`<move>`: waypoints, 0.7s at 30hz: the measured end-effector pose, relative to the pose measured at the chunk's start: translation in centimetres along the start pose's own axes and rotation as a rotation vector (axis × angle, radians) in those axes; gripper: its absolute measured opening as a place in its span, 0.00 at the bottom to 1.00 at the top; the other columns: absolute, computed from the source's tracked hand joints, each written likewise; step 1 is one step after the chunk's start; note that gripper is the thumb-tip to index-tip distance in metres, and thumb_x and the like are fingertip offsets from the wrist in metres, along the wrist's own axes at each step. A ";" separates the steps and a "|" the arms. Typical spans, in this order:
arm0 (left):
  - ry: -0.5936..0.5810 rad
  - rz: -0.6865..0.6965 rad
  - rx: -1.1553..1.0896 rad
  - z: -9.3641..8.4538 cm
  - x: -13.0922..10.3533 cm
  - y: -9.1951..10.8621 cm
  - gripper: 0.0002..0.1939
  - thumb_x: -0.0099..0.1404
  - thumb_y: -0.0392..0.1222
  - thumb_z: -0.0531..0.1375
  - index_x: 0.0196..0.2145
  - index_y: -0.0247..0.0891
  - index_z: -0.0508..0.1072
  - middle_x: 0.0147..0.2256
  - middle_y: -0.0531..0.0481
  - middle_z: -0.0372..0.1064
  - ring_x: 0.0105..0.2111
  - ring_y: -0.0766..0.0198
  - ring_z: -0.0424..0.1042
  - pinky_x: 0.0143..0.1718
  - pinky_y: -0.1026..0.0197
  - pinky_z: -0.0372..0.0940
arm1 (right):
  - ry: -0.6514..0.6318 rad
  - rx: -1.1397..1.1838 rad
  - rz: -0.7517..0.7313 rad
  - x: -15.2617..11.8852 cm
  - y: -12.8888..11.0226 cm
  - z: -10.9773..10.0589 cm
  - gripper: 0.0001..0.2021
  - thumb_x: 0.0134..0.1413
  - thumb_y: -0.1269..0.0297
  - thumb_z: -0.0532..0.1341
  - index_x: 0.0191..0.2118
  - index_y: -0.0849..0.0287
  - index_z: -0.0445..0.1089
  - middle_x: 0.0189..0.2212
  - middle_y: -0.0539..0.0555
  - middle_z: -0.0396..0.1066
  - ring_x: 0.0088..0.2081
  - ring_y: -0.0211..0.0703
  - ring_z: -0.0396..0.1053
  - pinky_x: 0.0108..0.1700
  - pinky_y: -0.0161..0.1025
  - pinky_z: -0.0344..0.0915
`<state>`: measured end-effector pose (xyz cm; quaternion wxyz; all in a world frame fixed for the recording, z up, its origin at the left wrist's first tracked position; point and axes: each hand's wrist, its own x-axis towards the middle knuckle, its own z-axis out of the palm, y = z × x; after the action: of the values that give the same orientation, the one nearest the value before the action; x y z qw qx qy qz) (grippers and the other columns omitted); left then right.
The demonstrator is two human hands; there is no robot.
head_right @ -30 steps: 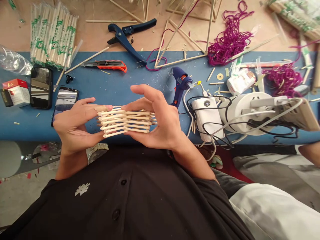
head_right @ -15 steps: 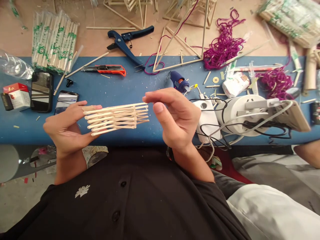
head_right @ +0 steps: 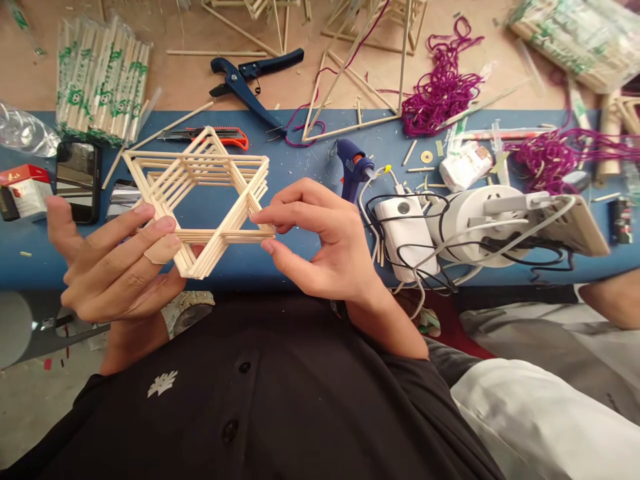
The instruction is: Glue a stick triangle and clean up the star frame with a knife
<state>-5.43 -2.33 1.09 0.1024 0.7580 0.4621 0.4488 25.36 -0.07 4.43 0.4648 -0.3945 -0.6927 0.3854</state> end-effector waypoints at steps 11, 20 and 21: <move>-0.022 0.040 0.182 0.6 -2.7 0.0 0.11 0.58 0.44 0.79 0.36 0.55 0.84 0.35 0.54 0.84 0.53 0.34 0.84 0.76 0.10 0.22 | 0.112 0.153 0.083 -0.3 1.1 0.3 0.09 0.55 0.65 0.79 0.39 0.40 0.88 0.37 0.50 0.82 0.39 0.44 0.78 0.42 0.45 0.78; 0.157 0.029 0.305 0.8 -2.3 -1.2 0.24 0.65 0.70 0.65 0.31 0.45 0.76 0.33 0.53 0.83 0.47 0.44 0.86 0.79 0.18 0.38 | 0.368 0.206 0.157 0.2 3.0 0.7 0.14 0.60 0.57 0.77 0.26 0.52 0.79 0.24 0.48 0.71 0.28 0.38 0.66 0.33 0.42 0.64; 0.143 -0.066 0.256 0.7 -2.3 -1.4 0.27 0.64 0.73 0.64 0.30 0.45 0.75 0.33 0.52 0.83 0.47 0.44 0.86 0.79 0.19 0.39 | 0.390 0.183 0.143 0.4 3.0 0.8 0.16 0.62 0.56 0.76 0.25 0.53 0.77 0.24 0.48 0.70 0.28 0.38 0.65 0.33 0.42 0.64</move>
<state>-6.08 -3.20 -1.45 -0.0136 0.7153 0.5462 0.4357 25.09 1.35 1.63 0.5952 -0.4658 -0.5223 0.3948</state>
